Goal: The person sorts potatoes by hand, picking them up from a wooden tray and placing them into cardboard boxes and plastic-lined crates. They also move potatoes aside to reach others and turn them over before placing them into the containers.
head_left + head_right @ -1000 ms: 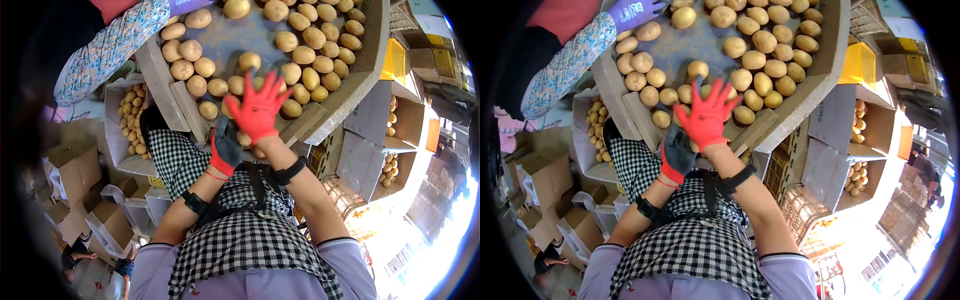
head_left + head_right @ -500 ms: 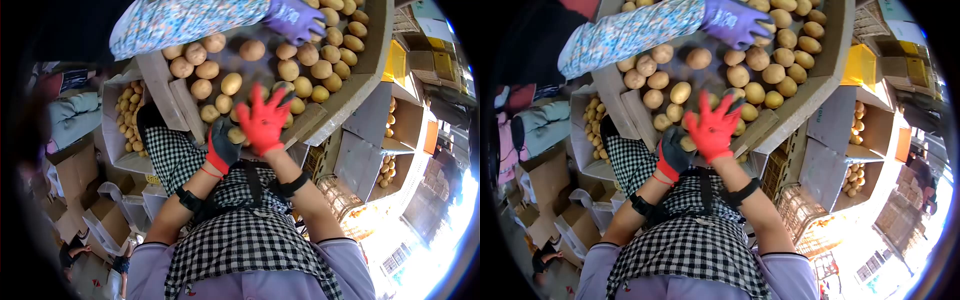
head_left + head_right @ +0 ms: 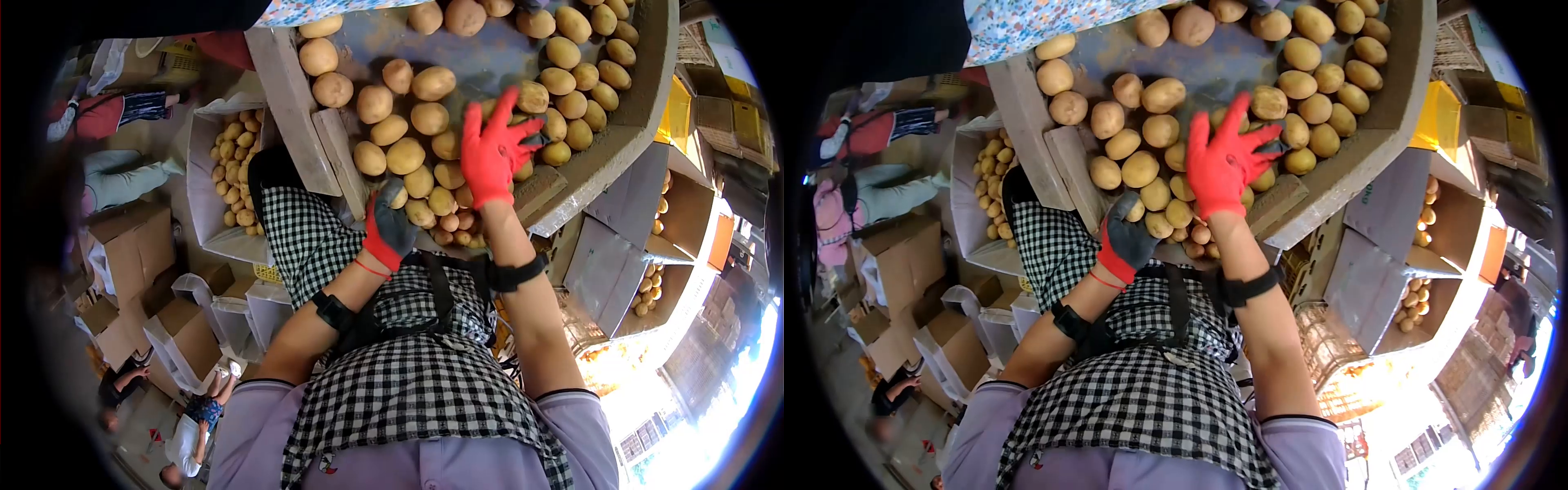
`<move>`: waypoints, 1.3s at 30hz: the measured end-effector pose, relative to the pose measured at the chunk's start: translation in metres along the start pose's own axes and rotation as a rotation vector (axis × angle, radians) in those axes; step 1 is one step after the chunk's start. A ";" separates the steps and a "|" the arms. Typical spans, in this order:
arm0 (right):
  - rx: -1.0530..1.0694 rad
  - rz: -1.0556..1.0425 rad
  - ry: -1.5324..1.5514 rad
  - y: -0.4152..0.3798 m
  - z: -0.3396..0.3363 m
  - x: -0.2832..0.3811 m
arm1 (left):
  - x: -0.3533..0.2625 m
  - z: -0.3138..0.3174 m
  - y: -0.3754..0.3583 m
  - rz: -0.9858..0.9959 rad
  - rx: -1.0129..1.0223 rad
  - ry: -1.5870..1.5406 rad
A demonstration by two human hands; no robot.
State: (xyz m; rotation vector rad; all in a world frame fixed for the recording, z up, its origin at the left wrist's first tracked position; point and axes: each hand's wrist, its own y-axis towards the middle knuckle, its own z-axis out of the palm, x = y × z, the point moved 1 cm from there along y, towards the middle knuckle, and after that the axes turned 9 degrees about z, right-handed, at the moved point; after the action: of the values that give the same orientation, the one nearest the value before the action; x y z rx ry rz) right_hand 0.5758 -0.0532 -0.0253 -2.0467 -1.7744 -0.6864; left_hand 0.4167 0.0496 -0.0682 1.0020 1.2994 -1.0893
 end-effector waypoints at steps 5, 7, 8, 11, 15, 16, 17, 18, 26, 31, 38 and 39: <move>0.260 -0.274 -0.179 -0.053 0.003 0.008 | -0.012 0.003 0.009 -0.488 -0.461 -0.814; 0.231 -0.247 -0.205 -0.036 0.003 0.005 | -0.011 -0.006 0.013 -0.417 -0.391 -1.105; 0.154 -0.213 -0.203 -0.016 0.011 0.009 | 0.003 -0.005 0.004 -0.421 -0.398 -1.106; 0.134 -0.275 -0.169 -0.016 0.019 0.016 | 0.006 0.001 0.002 -0.530 -0.574 -1.079; 0.162 -0.421 -0.162 -0.037 0.015 0.001 | 0.025 -0.005 -0.008 -0.464 -0.501 -0.748; 0.131 -0.350 -0.139 -0.031 0.014 -0.002 | 0.007 -0.002 0.000 -0.458 -0.510 -0.751; 0.052 -0.280 -0.107 -0.020 0.021 -0.003 | -0.010 0.003 0.006 -0.482 -0.562 -0.774; 0.018 -0.309 -0.153 -0.010 0.022 0.003 | -0.021 0.004 0.011 -0.506 -0.612 -0.795; 0.293 -0.690 -0.229 -0.039 0.060 0.110 | -0.018 0.003 0.019 -0.610 -0.413 -1.242; 0.438 -0.444 -0.361 -0.028 0.042 0.127 | -0.007 0.002 0.021 -0.571 -0.333 -1.342; 0.413 -0.450 -0.224 -0.008 0.051 0.110 | 0.014 0.000 0.018 -0.457 -0.361 -1.018; 0.365 -0.544 -0.110 -0.013 0.035 0.103 | -0.017 0.003 0.024 -0.605 -0.428 -1.241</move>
State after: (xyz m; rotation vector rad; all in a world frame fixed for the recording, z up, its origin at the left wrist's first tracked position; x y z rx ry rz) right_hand 0.5784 0.0525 0.0032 -1.3935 -2.3460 -0.3467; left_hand 0.4414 0.0526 -0.0525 -0.4579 0.6861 -1.4174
